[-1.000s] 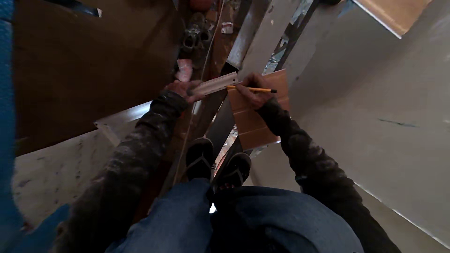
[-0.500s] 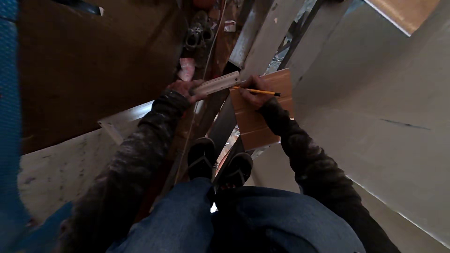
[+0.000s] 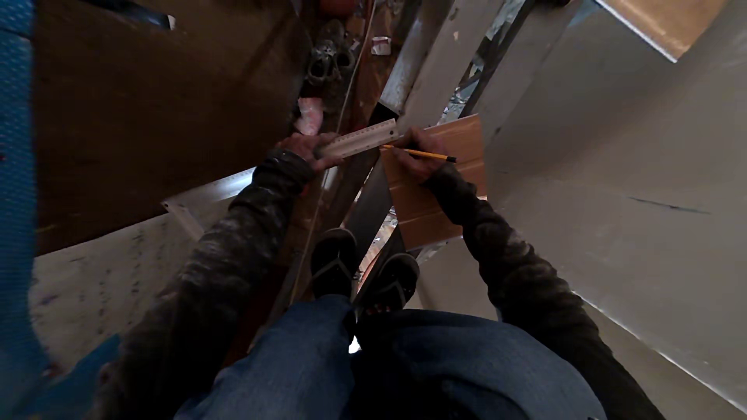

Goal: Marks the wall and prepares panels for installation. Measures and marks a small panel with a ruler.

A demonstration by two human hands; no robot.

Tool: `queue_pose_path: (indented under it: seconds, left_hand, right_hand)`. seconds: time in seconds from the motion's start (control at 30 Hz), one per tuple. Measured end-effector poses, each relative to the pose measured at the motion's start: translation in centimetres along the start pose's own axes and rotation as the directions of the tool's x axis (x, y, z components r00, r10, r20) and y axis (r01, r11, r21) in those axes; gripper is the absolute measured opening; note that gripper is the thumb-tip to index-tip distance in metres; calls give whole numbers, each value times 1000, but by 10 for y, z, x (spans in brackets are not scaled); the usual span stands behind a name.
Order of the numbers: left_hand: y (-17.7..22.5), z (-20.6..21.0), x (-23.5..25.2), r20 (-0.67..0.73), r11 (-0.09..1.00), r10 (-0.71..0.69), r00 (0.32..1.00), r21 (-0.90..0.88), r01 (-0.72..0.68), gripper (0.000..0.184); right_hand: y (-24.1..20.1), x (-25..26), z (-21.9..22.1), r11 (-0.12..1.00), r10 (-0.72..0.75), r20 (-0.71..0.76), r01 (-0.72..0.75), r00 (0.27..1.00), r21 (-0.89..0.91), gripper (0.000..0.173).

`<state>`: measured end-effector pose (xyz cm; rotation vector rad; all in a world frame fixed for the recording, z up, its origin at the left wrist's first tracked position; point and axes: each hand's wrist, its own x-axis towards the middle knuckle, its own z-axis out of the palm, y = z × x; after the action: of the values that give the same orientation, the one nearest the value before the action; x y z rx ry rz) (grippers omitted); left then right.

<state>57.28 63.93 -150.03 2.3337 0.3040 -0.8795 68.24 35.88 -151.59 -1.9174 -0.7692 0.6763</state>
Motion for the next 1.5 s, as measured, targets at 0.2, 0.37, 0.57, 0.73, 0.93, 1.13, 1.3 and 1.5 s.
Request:
queue_pose_path:
  seconds: [0.2,0.37,0.57,0.73,0.93,1.13,1.3,1.5]
  left_hand:
    - [-1,1,3,5,1000,-12,1000,11,12,59]
    - [-3,3,3,-5,1000,-7,1000,4,7,60]
    - [-1,2,2,-5,1000,-23,1000,3,23,61]
    - [-3,4,2,-26,1000,17,1000,-6,-17,58]
    - [0,2,1,-13,1000,4,1000,5,-4,58]
    - [1,2,1,-8,1000,-19,1000,21,19,59]
    - [0,4,1,-16,1000,-10,1000,14,10,59]
    - [-5,6,4,-24,1000,-1,1000,17,1,60]
  right_hand:
    - [1,-1,2,999,-38,-31,37,999,-18,18]
    - [0,-1,2,999,-38,-33,37,999,-22,18]
    - [1,-1,4,1000,-23,-59,22,998,-19,19]
    - [-1,-1,5,1000,2,-63,-3,998,-13,20]
    - [-3,0,4,1000,15,-45,-16,999,-26,21]
    - [-4,1,5,999,-1,-57,-1,998,-40,20]
    - [0,2,7,1000,-5,-69,3,998,-29,20]
    - [3,4,9,1000,-21,-81,19,997,-20,20]
